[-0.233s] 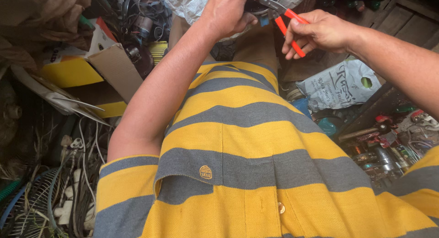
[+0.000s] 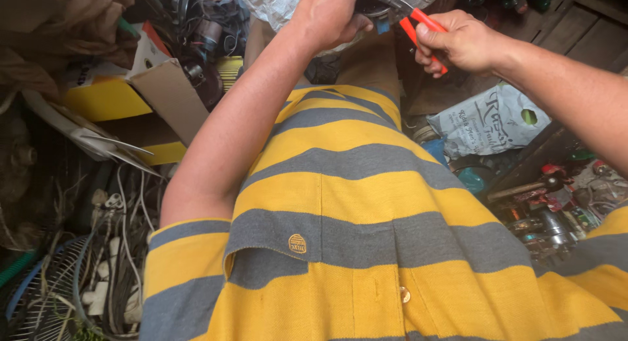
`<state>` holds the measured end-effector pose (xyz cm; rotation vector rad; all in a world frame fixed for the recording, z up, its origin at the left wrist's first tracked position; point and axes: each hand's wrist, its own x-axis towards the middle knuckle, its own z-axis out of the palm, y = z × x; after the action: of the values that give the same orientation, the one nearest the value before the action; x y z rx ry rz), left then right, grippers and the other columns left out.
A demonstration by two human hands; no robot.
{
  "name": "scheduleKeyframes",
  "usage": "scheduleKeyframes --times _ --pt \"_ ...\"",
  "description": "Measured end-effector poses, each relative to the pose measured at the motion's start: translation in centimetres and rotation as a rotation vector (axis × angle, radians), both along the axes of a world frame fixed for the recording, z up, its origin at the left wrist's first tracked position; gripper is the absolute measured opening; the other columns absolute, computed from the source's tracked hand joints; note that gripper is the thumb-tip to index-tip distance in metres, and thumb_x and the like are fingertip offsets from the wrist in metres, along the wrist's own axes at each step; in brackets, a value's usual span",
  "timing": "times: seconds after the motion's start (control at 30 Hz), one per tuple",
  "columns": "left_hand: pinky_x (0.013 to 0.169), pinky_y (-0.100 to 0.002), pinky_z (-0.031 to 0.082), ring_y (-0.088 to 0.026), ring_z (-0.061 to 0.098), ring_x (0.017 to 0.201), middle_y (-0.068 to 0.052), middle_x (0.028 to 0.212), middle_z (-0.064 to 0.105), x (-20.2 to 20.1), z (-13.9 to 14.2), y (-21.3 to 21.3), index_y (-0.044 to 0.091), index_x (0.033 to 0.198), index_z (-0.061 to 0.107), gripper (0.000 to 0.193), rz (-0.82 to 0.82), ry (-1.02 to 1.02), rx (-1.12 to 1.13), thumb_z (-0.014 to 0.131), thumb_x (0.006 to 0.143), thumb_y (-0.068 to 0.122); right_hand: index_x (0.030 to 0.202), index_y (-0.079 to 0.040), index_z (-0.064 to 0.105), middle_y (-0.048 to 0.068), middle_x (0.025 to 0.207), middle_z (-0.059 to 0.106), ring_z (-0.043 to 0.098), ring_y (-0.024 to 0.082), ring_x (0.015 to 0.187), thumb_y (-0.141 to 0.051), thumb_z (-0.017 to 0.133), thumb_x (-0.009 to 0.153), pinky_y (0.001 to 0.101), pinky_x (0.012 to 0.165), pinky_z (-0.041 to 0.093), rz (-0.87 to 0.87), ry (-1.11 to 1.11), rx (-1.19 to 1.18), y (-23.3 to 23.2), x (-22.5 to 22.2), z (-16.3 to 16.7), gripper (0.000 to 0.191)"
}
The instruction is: The person uses pliers and a screwdriver to strip and adjust wires on a small electrical component. They repeatedly cut wire ends, twist strands, and reposition the component on a workbench while handling tools with both hands.
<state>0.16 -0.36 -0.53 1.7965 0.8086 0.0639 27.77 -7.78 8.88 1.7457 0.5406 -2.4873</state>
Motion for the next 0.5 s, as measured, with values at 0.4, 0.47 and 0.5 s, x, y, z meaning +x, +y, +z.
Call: scheduleKeyframes --times 0.4,0.47,0.5 --pt "0.107 -0.063 0.023 -0.042 0.051 0.114 -0.023 0.096 0.068 1.8 5.1 3.7 0.012 0.080 0.076 0.029 0.149 0.192 0.093 0.085 0.077 0.039 0.102 -0.003 0.070 0.010 0.100 0.072 0.072 0.024 0.094 -0.020 0.071 0.108 0.0362 0.084 0.054 -0.152 -0.689 0.896 -4.4 -6.3 6.8 0.018" --pt "0.115 -0.064 0.019 -0.047 0.038 0.131 -0.026 0.108 0.066 1.7 5.3 3.7 0.013 0.078 0.076 0.025 0.183 0.199 0.082 0.082 0.078 0.037 0.094 -0.002 0.068 0.012 0.094 0.068 0.068 0.026 0.087 -0.021 0.085 0.101 0.0385 0.081 0.053 -0.290 -0.798 0.962 -3.6 -8.5 3.6 0.027" --pt "0.115 -0.064 0.018 -0.051 0.030 0.135 -0.032 0.121 0.053 1.5 5.3 3.8 0.012 0.079 0.076 0.024 0.207 0.121 0.168 0.082 0.079 0.035 0.092 0.000 0.063 0.014 0.094 0.063 0.065 0.029 0.085 -0.021 0.090 0.094 0.0404 0.079 0.052 -0.313 -0.845 0.957 -2.8 -9.5 2.3 0.035"
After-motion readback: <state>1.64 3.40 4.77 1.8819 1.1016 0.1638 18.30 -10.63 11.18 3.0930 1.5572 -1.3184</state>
